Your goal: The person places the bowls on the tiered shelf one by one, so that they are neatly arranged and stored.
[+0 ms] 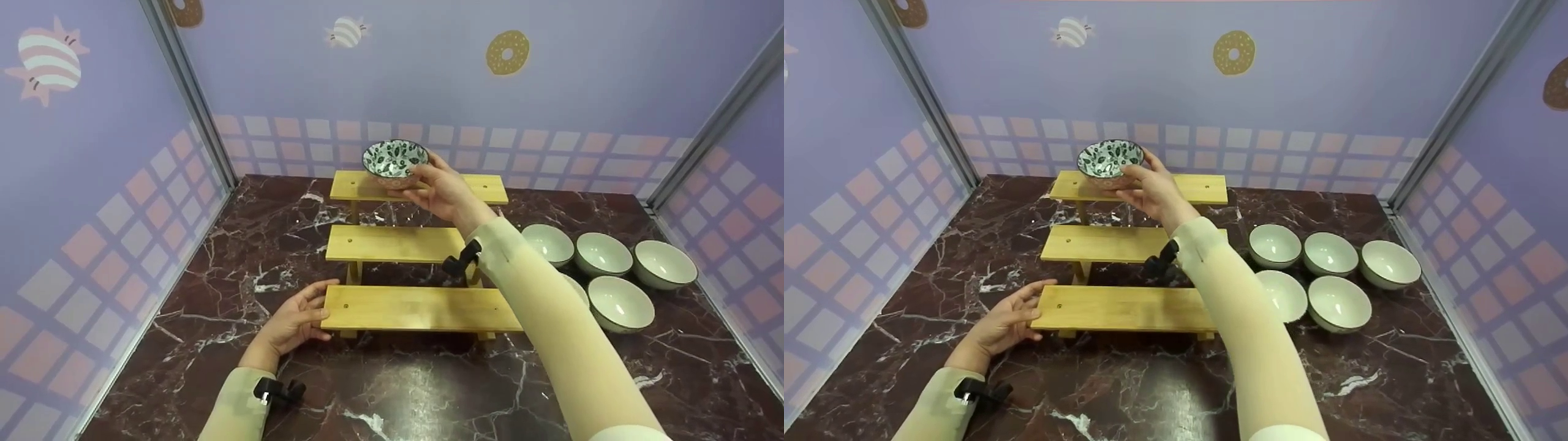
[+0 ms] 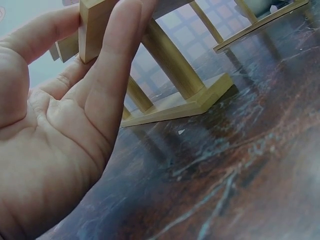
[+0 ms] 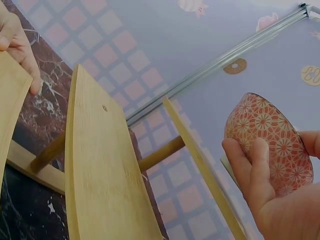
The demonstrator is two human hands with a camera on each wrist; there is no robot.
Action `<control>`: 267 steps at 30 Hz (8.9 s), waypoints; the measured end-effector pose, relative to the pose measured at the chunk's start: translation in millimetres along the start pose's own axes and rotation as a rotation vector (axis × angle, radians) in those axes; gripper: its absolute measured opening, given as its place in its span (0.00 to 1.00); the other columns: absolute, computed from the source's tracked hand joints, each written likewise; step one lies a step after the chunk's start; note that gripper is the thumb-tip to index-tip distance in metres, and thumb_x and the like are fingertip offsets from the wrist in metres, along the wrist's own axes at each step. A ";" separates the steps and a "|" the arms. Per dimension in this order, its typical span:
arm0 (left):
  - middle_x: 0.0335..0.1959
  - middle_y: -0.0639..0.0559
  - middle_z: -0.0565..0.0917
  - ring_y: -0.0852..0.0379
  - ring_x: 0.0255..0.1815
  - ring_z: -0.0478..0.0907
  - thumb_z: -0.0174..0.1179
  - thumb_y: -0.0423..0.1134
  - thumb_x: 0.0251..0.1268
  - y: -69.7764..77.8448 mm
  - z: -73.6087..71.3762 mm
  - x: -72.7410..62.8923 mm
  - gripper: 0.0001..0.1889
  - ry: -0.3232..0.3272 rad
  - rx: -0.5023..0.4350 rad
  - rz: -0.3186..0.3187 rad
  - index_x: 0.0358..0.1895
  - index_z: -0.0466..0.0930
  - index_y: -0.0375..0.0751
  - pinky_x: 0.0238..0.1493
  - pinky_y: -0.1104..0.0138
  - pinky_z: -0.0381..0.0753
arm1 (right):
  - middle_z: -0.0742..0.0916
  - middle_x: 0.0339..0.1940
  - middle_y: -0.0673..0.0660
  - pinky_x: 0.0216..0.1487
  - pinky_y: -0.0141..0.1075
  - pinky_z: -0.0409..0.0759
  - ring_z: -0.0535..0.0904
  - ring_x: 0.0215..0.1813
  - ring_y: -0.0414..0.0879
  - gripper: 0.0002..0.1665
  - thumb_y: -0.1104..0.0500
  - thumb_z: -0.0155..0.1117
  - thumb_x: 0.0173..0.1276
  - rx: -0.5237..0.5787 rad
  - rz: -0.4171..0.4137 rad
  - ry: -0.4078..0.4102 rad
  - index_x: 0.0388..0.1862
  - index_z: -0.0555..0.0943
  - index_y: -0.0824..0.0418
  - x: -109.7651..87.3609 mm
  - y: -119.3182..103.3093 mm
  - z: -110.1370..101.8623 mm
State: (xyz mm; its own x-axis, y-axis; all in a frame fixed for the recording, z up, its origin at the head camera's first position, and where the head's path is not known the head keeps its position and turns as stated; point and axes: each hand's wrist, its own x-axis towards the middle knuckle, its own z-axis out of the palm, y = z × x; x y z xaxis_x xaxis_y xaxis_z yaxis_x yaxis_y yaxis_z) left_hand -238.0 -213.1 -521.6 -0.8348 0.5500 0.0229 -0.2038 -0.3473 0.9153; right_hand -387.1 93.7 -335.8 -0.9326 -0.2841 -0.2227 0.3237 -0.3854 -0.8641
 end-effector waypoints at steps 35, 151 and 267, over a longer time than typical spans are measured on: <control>0.62 0.50 0.79 0.54 0.44 0.87 0.52 0.24 0.74 0.1 1.5 1.0 0.32 -0.003 -0.005 0.000 0.79 0.56 0.43 0.35 0.66 0.92 | 0.63 0.83 0.58 0.41 0.37 0.92 0.82 0.61 0.62 0.45 0.60 0.61 0.77 -0.060 0.041 0.026 0.83 0.54 0.33 12.2 13.2 6.5; 0.62 0.50 0.80 0.54 0.44 0.88 0.50 0.25 0.76 -0.1 0.9 -0.3 0.33 -0.018 -0.007 0.003 0.80 0.54 0.41 0.36 0.66 0.92 | 0.85 0.48 0.33 0.41 0.32 0.90 0.87 0.47 0.34 0.30 0.68 0.53 0.79 -0.380 -0.235 0.196 0.64 0.70 0.32 -261.8 5.5 -378.0; 0.61 0.50 0.81 0.54 0.42 0.88 0.52 0.25 0.75 -0.3 1.1 0.1 0.33 -0.008 -0.007 -0.004 0.80 0.54 0.40 0.35 0.66 0.92 | 0.78 0.66 0.72 0.58 0.47 0.88 0.83 0.59 0.73 0.34 0.73 0.25 0.81 0.302 -0.216 -0.497 0.77 0.63 0.52 -211.1 -34.4 -306.3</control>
State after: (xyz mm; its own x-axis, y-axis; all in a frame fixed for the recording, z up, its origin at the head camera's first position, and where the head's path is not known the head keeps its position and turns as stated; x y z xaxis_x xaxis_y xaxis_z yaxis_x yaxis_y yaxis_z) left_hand -237.4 -212.1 -521.5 -0.8298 0.5576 0.0230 -0.2101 -0.3503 0.9128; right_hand -250.3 435.9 -397.4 -0.8197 -0.5188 0.2427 0.2346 -0.6907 -0.6840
